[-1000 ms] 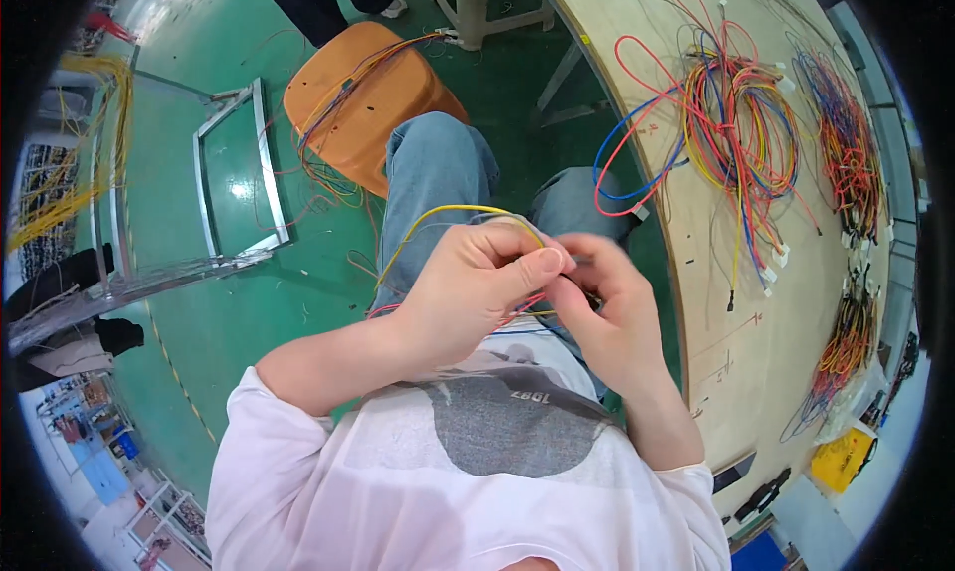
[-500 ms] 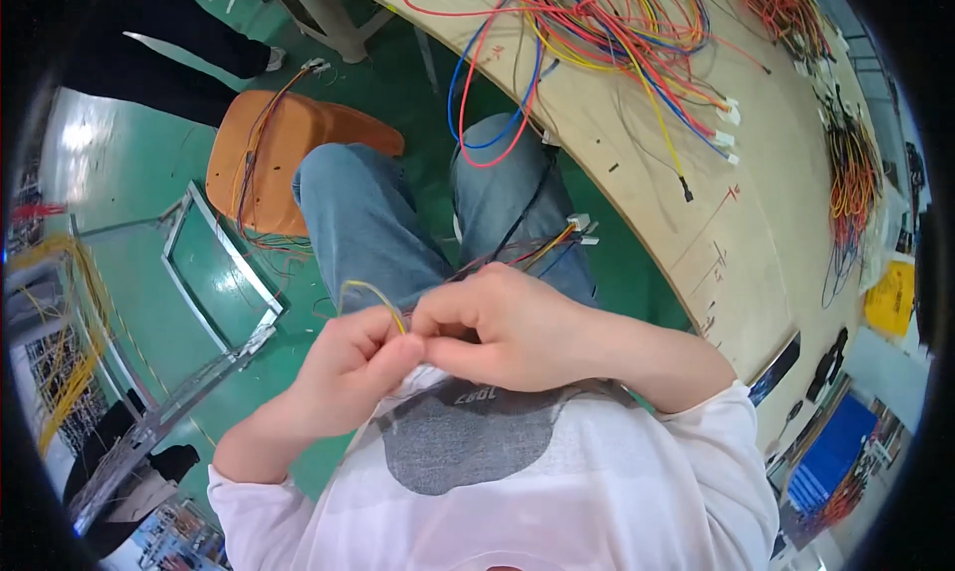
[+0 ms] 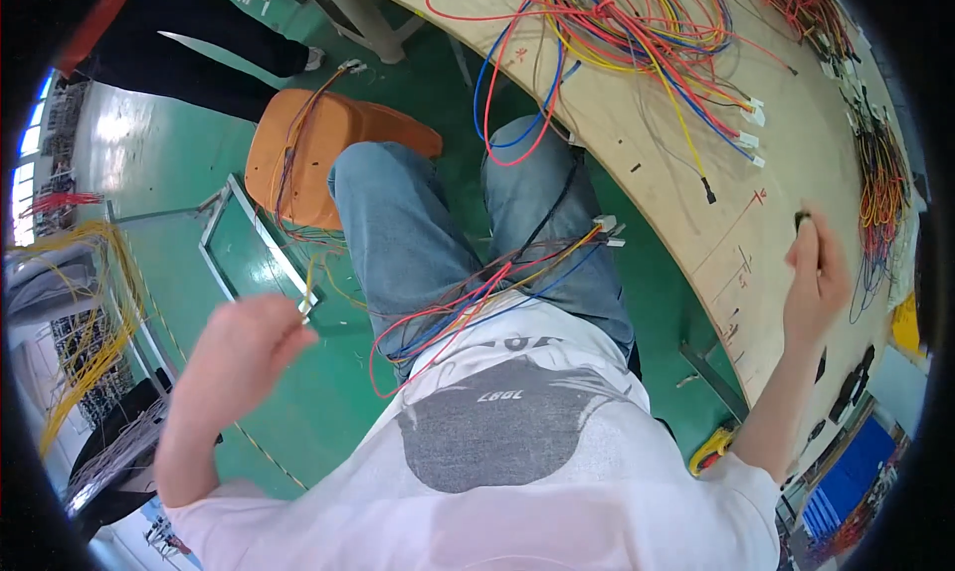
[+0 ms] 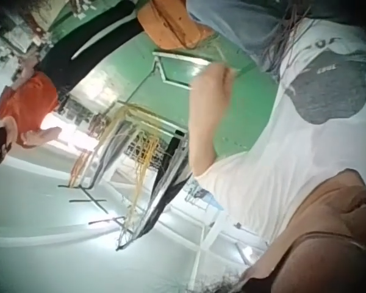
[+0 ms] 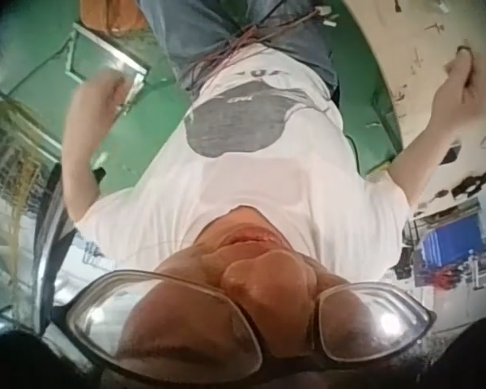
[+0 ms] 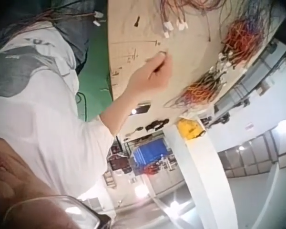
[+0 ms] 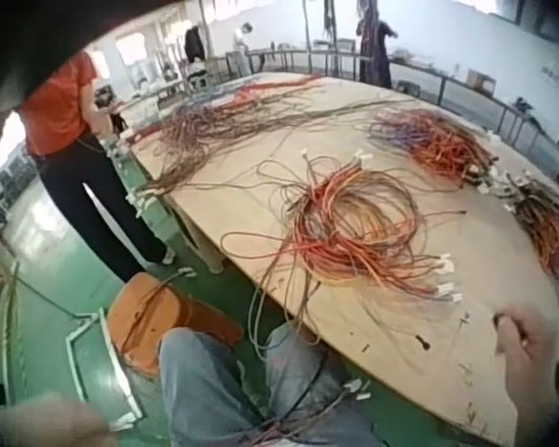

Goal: Assembling and securing a bundle of colored wires with electrical tape to create a wire harness.

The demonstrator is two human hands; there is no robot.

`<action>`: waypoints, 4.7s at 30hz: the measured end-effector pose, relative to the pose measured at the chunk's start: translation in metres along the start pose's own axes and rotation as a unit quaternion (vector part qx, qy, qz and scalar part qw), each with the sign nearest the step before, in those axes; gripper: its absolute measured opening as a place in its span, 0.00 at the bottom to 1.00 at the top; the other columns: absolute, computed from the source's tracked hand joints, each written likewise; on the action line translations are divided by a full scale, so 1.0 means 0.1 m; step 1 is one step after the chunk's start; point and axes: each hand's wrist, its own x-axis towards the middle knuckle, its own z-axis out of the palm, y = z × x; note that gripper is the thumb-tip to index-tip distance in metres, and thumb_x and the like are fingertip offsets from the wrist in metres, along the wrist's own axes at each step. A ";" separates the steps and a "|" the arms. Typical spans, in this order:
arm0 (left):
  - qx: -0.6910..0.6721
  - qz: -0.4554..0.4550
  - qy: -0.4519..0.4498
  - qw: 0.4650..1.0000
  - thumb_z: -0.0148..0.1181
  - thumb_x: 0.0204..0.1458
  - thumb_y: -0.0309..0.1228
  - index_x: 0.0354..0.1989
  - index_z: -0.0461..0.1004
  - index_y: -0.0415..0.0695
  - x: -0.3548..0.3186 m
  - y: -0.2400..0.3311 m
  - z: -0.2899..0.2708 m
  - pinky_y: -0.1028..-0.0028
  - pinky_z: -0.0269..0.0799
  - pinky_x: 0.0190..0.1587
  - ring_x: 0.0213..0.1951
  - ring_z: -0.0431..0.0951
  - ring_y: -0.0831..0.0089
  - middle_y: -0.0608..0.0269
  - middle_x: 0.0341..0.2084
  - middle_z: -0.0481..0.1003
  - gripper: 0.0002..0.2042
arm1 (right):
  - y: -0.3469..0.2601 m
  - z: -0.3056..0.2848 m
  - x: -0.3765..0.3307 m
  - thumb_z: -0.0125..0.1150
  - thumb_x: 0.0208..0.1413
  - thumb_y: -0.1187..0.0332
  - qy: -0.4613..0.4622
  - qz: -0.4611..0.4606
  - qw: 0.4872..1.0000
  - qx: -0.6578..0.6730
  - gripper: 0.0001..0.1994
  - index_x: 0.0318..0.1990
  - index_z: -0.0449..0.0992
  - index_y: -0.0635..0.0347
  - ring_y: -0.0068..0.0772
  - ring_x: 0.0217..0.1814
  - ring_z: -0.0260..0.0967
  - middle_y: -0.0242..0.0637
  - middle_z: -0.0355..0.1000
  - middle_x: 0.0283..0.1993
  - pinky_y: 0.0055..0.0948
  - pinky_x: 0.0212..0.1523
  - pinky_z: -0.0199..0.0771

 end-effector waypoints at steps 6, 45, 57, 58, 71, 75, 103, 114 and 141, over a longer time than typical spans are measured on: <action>0.495 0.076 0.150 0.852 0.53 0.36 0.25 0.22 0.66 0.40 0.34 0.13 -0.29 0.72 0.62 0.31 0.29 0.66 0.67 0.61 0.21 0.63 0.04 | 0.58 0.07 0.17 0.49 0.51 0.64 0.002 -0.142 0.901 -0.411 0.15 0.46 0.67 0.57 0.35 0.33 0.64 0.38 0.68 0.26 0.31 0.44 0.59; -0.526 0.127 0.135 0.830 0.44 0.48 0.20 0.55 0.43 0.40 1.00 0.55 0.94 0.70 0.60 0.45 0.42 0.68 0.62 0.51 0.39 0.66 0.26 | -0.65 2.01 -0.38 0.56 0.43 0.78 -0.320 0.106 0.754 0.564 0.33 0.57 0.47 0.59 0.25 0.39 0.64 0.42 0.57 0.50 0.21 0.33 0.69; -0.748 -0.010 0.418 0.516 0.52 0.48 0.34 0.28 0.66 0.43 -0.49 -0.35 0.65 0.82 0.50 0.15 0.14 0.60 0.83 0.74 0.13 0.60 0.07 | -2.44 2.76 -0.75 0.38 0.57 0.62 -0.578 -0.143 0.675 0.436 0.24 0.59 0.44 0.59 0.31 0.44 0.63 0.41 0.60 0.49 0.30 0.46 0.62; -0.756 0.024 0.437 0.487 0.53 0.47 0.33 0.25 0.65 0.44 -0.61 -0.32 0.53 0.81 0.49 0.15 0.13 0.57 0.84 0.75 0.13 0.59 0.07 | -2.55 2.84 -0.79 0.37 0.57 0.58 -0.687 -0.132 0.565 0.436 0.23 0.56 0.49 0.60 0.32 0.46 0.63 0.41 0.61 0.48 0.31 0.46 0.63; -0.671 0.036 0.734 0.101 0.49 0.48 0.27 0.17 0.57 0.46 -1.91 -1.70 0.67 0.81 0.45 0.13 0.10 0.49 0.83 0.74 0.09 0.51 0.10 | -2.70 2.70 -1.01 0.41 0.57 0.61 -0.861 -0.071 0.480 0.154 0.12 0.27 0.62 0.57 0.12 0.14 0.43 0.20 0.49 0.15 0.15 0.14 0.43; -0.812 0.085 0.576 0.019 0.48 0.49 0.33 0.22 0.64 0.40 -0.80 -1.92 2.03 0.74 0.64 0.24 0.18 0.65 0.72 0.63 0.14 0.64 0.10 | -3.39 2.39 -0.82 0.44 0.55 0.62 -0.858 -0.078 0.504 0.063 0.12 0.22 0.64 0.57 0.10 0.14 0.42 0.18 0.50 0.14 0.15 0.13 0.40; -0.764 0.429 0.409 0.254 0.34 0.57 0.34 0.23 0.55 0.45 -2.46 -1.12 0.25 0.81 0.46 0.14 0.11 0.48 0.83 0.73 0.11 0.49 0.12 | -2.89 2.81 -0.24 0.47 0.53 0.61 -0.908 -0.004 0.375 0.186 0.13 0.27 0.66 0.63 0.15 0.14 0.43 0.22 0.50 0.14 0.17 0.15 0.42; -0.742 0.367 0.515 0.224 0.36 0.56 0.33 0.22 0.56 0.43 -2.96 -1.38 0.58 0.82 0.45 0.13 0.10 0.48 0.85 0.74 0.10 0.49 0.11 | -2.89 2.94 -0.24 0.43 0.54 0.67 -0.826 -0.215 0.504 0.132 0.11 0.33 0.69 0.68 0.21 0.18 0.61 0.31 0.64 0.17 0.19 0.22 0.62; -0.596 0.233 0.524 0.563 0.33 0.58 0.35 0.23 0.54 0.46 -2.94 -0.78 -0.26 0.86 0.39 0.11 0.10 0.44 0.89 0.76 0.11 0.48 0.12 | -3.59 3.18 -1.02 0.47 0.53 0.72 -0.386 -0.392 0.731 0.405 0.09 0.38 0.70 0.67 0.18 0.28 0.65 0.36 0.72 0.28 0.18 0.31 0.65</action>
